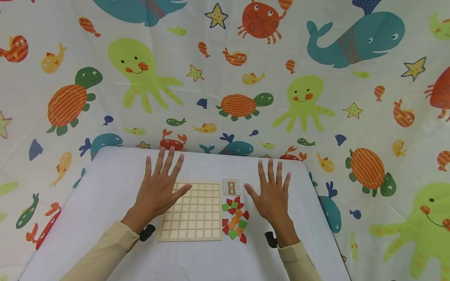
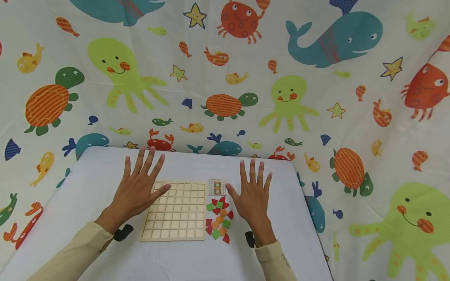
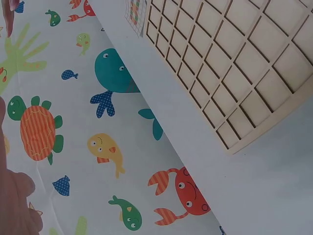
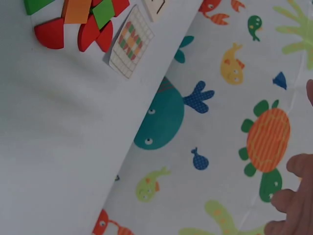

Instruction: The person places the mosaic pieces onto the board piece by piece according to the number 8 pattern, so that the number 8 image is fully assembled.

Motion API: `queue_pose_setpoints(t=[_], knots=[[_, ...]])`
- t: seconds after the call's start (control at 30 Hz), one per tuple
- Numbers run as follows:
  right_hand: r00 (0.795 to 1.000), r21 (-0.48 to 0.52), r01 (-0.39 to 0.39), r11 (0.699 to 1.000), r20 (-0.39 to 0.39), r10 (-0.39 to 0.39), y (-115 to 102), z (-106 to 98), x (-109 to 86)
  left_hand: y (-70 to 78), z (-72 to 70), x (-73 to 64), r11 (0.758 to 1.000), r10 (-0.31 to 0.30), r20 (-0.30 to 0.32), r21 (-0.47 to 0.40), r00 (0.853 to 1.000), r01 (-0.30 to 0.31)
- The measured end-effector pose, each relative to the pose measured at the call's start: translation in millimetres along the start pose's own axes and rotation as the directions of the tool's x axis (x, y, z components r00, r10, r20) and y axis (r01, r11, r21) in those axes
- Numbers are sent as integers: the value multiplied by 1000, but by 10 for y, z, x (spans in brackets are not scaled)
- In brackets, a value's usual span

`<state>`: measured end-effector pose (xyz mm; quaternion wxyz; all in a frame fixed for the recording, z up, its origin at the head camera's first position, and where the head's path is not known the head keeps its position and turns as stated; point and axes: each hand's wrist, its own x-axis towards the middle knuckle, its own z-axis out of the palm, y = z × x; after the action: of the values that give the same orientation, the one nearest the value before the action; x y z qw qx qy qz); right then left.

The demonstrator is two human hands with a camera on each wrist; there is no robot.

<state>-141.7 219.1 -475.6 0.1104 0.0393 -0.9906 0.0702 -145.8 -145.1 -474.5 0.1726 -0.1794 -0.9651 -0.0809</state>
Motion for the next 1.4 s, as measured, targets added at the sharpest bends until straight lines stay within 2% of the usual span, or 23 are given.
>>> queue_pose_setpoints(t=[0.2,0.37,0.5,0.6,0.7,0.77,0.83,0.93,1.0,1.13,1.23,1.4], knots=[[1000,25,4,1000,17,-4,-14,22,-15,-11,33,-27,1000,-7,-2,-19,1000,6],[1000,59,14,998,-22,-13,-32,66,7,-61,63,-33,998,-10,-14,-54,1000,9],[996,183,18,983,-85,-2,-48,149,2,-134,153,-76,990,-21,-33,-140,999,16],[995,317,-4,948,-92,35,-43,265,-18,-204,281,-155,962,-55,-34,-270,998,44],[996,446,-43,894,-49,72,-25,411,-38,-269,457,-277,912,-113,-6,-397,994,101],[996,516,-73,853,-9,91,-11,504,-50,-301,576,-385,884,-152,30,-442,988,150],[993,566,-113,817,29,117,1,597,-64,-327,706,-503,871,-182,61,-454,981,190],[982,605,-185,774,90,165,12,725,-80,-355,866,-682,867,-206,87,-445,975,223],[972,608,-236,758,135,195,17,809,-86,-373,955,-785,865,-219,88,-444,972,235],[951,619,-309,722,224,215,24,967,-80,-407,1063,-920,831,-246,105,-488,964,265],[931,608,-360,708,286,228,30,1091,-61,-430,1093,-967,800,-252,122,-532,960,278],[897,563,-436,702,336,287,9,1247,-31,-478,1112,-983,772,-255,147,-565,956,293]])
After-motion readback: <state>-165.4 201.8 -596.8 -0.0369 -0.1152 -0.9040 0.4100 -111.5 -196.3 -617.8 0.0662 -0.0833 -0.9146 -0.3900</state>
